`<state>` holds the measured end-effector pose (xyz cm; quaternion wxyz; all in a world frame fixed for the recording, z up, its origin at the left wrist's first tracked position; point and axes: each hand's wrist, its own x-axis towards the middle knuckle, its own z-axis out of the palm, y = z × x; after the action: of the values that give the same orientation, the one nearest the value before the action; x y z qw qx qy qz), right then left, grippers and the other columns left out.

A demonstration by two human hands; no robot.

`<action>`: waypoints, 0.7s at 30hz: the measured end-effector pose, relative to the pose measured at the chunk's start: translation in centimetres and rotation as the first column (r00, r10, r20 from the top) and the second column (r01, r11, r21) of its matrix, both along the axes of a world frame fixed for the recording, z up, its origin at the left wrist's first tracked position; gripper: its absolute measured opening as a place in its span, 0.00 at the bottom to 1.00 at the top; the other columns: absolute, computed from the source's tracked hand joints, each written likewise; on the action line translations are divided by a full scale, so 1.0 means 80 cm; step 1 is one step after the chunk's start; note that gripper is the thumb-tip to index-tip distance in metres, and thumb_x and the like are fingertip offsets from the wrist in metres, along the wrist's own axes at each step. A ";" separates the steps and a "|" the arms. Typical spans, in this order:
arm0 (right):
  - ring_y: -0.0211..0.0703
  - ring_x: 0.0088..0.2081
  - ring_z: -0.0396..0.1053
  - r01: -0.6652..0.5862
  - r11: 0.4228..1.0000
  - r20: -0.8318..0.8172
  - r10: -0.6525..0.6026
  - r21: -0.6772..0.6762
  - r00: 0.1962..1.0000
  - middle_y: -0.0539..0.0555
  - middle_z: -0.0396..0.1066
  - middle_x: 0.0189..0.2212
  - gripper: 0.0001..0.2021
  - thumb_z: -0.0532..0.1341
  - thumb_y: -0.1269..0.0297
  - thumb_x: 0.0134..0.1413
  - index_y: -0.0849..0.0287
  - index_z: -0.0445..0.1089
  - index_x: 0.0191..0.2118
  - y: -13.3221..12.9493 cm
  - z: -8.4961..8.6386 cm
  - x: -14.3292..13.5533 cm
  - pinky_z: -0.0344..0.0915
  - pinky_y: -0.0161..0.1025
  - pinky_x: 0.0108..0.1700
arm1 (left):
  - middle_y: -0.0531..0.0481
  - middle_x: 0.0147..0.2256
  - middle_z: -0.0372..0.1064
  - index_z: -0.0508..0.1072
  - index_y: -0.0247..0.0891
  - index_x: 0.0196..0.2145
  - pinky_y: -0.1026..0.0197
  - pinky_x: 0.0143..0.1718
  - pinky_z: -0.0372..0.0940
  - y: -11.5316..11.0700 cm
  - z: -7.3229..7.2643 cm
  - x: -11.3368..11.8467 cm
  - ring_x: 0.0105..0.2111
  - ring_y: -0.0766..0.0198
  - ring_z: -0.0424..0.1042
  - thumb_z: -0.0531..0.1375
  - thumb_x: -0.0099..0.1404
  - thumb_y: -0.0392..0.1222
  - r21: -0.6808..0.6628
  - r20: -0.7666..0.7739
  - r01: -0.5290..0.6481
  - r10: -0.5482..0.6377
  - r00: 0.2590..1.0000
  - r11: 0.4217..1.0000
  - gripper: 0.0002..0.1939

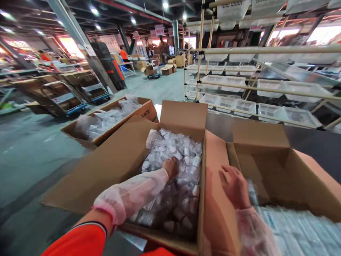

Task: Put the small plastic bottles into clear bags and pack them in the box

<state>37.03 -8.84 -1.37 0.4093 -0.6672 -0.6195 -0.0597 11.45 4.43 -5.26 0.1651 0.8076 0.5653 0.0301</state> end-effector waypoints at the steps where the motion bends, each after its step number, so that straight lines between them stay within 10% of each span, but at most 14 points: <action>1: 0.49 0.37 0.73 -0.088 0.996 -0.062 0.088 0.003 0.994 0.59 0.76 0.35 0.13 0.59 0.56 0.53 0.59 0.74 0.37 -0.007 0.008 -0.028 0.70 0.45 0.43 | 0.20 0.47 0.66 0.67 0.20 0.50 0.49 0.42 0.63 -0.003 -0.006 0.005 0.47 0.40 0.69 0.56 0.60 0.36 0.014 -0.003 0.003 -0.003 1.000 1.000 0.21; 6: 0.45 0.34 0.73 -0.500 0.853 -0.554 0.347 -0.148 0.757 0.56 0.76 0.32 0.12 0.62 0.56 0.51 0.58 0.74 0.37 -0.042 0.009 -0.127 0.71 0.41 0.38 | 0.34 0.39 0.71 0.72 0.29 0.41 0.55 0.40 0.62 -0.001 -0.012 -0.028 0.40 0.50 0.72 0.60 0.55 0.38 0.039 0.042 0.043 -0.045 0.998 0.998 0.16; 11: 0.38 0.29 0.71 -0.731 0.630 -0.870 0.174 -0.261 0.460 0.54 0.74 0.38 0.23 0.69 0.58 0.39 0.58 0.72 0.44 -0.030 -0.034 -0.168 0.69 0.35 0.28 | 0.49 0.24 0.66 0.70 0.33 0.25 0.61 0.35 0.59 -0.003 -0.018 -0.074 0.31 0.60 0.68 0.59 0.50 0.33 0.024 0.184 0.074 -0.077 0.980 0.997 0.02; 18: 0.46 0.41 0.69 -0.585 0.771 -0.841 0.124 -0.252 0.526 0.59 0.66 0.48 0.34 0.71 0.60 0.30 0.57 0.66 0.50 0.021 -0.053 -0.183 0.69 0.39 0.35 | 0.55 0.23 0.59 0.66 0.34 0.29 0.64 0.30 0.57 -0.015 0.017 -0.105 0.27 0.66 0.62 0.56 0.52 0.36 0.024 0.483 0.010 -0.020 0.876 1.000 0.04; 21: 0.48 0.40 0.71 -0.713 0.672 -0.906 0.152 -0.197 0.394 0.58 0.68 0.46 0.32 0.67 0.48 0.38 0.56 0.64 0.51 0.018 -0.032 -0.179 0.70 0.41 0.33 | 0.53 0.28 0.65 0.66 0.34 0.39 0.66 0.29 0.59 -0.032 0.045 -0.111 0.27 0.68 0.64 0.55 0.56 0.42 -0.093 0.715 0.090 0.004 0.699 0.992 0.13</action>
<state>22.74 -7.43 -3.91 0.4340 -0.4986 -0.4918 0.5667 2.57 1.83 -1.68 0.4206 0.7343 0.4387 0.3023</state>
